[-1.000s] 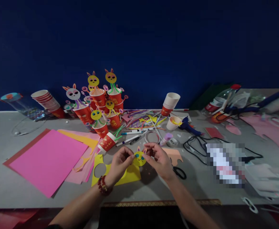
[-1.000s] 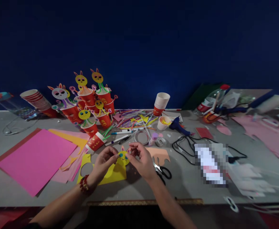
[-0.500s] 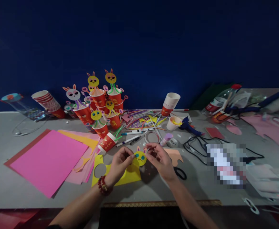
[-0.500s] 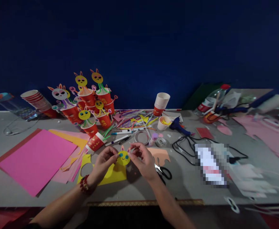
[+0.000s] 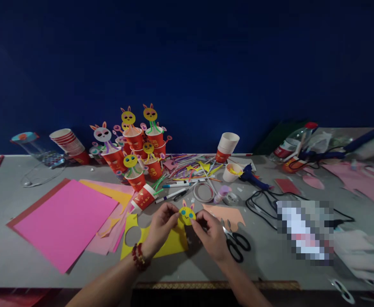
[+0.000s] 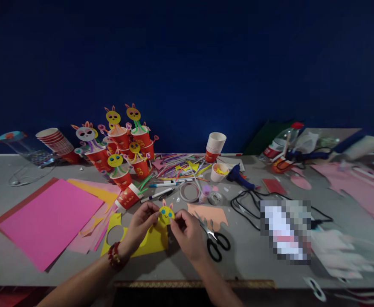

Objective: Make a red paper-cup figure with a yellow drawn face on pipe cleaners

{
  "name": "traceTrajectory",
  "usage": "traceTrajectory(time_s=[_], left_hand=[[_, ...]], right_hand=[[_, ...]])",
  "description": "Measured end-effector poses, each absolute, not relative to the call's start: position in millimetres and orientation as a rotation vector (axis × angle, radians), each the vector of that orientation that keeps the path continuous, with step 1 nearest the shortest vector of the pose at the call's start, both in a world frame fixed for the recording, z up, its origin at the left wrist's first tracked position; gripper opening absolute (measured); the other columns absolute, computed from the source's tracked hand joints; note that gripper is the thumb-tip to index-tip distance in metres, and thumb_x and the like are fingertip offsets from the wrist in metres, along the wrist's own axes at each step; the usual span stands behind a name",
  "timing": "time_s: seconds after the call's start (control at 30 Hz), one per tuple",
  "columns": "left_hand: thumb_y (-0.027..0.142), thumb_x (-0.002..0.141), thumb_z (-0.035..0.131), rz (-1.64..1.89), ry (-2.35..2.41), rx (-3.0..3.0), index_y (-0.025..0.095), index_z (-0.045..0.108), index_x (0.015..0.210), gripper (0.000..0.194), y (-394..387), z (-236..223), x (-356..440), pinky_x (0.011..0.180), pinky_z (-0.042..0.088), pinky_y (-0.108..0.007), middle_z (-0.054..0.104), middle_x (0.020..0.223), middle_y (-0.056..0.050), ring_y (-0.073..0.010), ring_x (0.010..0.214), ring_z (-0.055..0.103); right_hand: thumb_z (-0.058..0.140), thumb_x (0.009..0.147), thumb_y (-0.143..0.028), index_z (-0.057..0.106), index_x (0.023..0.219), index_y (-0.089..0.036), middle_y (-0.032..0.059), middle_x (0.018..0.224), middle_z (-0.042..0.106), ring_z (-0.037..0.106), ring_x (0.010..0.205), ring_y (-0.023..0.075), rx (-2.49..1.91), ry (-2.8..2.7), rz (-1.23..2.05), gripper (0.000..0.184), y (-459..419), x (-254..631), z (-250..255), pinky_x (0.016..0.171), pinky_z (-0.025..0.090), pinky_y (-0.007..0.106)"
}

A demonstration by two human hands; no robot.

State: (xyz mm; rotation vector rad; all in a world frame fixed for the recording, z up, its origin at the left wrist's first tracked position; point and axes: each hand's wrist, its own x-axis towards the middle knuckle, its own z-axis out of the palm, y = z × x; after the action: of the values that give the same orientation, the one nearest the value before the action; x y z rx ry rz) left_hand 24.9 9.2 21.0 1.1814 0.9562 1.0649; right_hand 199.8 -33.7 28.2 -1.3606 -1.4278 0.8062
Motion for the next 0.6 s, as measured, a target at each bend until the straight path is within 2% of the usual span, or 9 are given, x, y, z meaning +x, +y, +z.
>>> traceTrajectory(time_s=[0.13, 0.23, 0.47, 0.6], left_hand=[[0.043, 0.086, 0.071, 1.06, 0.924, 1.3, 0.019, 0.065, 0.103, 0.03, 6, 21, 26, 0.071, 0.049, -0.027, 0.066, 0.095, -0.005, -0.0165, 0.081, 0.061], [0.039, 0.087, 0.071, 1.034, 0.854, 1.39, 0.02, 0.064, 0.113, 0.032, 3, 21, 28, 0.08, 0.05, -0.03, 0.066, 0.107, -0.009, -0.0204, 0.095, 0.063], [0.041, 0.083, 0.076, 0.935, 0.706, 1.294, 0.021, 0.065, 0.11, 0.036, 1, 24, 34, 0.087, 0.05, -0.033, 0.066, 0.107, -0.008, -0.0227, 0.1, 0.062], [0.039, 0.082, 0.077, 0.866, 0.622, 1.248, 0.023, 0.065, 0.112, 0.036, -3, 29, 36, 0.086, 0.05, -0.031, 0.066, 0.105, -0.006, -0.022, 0.1, 0.062]], right_hand=[[0.059, 0.089, -0.025, 0.047, 0.071, -0.025, -0.0019, 0.064, 0.053, 0.052, 0.059, 0.0174, -1.422, -1.572, 0.47, 0.022, -36, 196, 28, 0.057, 0.039, 0.028], [0.057, 0.086, -0.017, 0.047, 0.075, -0.025, -0.0008, 0.066, 0.056, 0.056, 0.062, 0.0189, -1.417, -1.725, 0.284, 0.017, -41, 193, 30, 0.06, 0.039, 0.028], [0.054, 0.083, -0.012, 0.049, 0.078, -0.026, 0.0011, 0.073, 0.063, 0.061, 0.066, 0.0201, -1.355, -1.906, 0.268, 0.016, -47, 195, 38, 0.061, 0.04, 0.029], [0.062, 0.085, -0.02, 0.055, 0.084, -0.025, 0.0027, 0.082, 0.068, 0.065, 0.076, 0.0215, -1.278, -1.95, 0.345, 0.009, -51, 197, 34, 0.066, 0.044, 0.029]])
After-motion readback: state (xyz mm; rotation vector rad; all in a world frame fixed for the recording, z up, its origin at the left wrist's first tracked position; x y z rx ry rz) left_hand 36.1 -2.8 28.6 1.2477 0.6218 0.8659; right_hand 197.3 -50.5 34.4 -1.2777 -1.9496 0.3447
